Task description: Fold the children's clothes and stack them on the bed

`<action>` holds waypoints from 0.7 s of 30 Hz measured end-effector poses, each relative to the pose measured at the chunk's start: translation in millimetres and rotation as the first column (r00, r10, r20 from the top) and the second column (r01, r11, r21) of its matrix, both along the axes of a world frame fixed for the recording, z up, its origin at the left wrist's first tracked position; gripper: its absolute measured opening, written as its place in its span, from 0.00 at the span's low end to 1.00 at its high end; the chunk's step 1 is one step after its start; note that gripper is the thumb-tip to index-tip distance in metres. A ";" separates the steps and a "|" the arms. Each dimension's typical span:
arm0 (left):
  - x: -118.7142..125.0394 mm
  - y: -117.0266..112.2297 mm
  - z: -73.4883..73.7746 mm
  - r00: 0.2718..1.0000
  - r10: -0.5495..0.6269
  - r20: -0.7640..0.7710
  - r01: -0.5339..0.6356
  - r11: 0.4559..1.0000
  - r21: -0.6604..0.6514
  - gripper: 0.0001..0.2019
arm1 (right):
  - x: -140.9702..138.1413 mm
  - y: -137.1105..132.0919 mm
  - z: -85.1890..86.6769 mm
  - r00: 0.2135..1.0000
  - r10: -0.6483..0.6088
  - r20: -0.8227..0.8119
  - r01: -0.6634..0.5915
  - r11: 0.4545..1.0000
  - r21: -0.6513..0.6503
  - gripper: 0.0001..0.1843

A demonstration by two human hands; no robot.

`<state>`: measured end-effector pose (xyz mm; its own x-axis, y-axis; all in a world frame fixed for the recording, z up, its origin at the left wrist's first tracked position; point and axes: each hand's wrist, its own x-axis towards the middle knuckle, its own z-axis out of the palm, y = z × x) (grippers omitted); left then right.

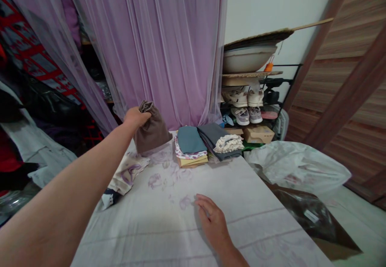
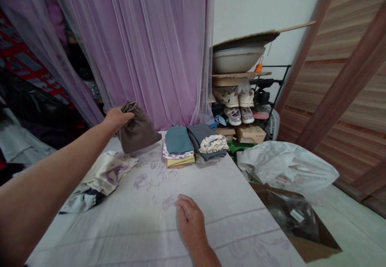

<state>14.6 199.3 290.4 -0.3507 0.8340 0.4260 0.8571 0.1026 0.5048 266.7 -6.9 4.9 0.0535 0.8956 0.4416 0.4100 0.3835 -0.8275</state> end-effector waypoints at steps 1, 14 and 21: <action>9.2 3.6 10.9 1.000 0.016 -0.017 -0.016 1.000 -0.009 0.16 | -0.9 0.6 0.9 1.000 -0.004 -0.003 0.004 1.000 -0.002 0.15; 149.6 -14.2 -148.1 0.893 -0.423 -0.152 0.433 0.900 0.042 0.19 | -5.3 1.4 4.1 1.000 -0.007 -0.007 0.007 1.000 0.004 0.16; 135.7 -12.4 -181.2 0.840 -0.501 -0.209 0.525 0.847 0.079 0.23 | -7.0 3.4 4.9 1.000 -0.008 0.027 0.009 1.000 -0.027 0.18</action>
<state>150.3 186.9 109.2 0.2018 0.8072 0.5547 0.8434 -0.4312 0.3206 259.7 -3.5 9.8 0.0494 0.9068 0.4187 0.4353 0.3577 -0.8261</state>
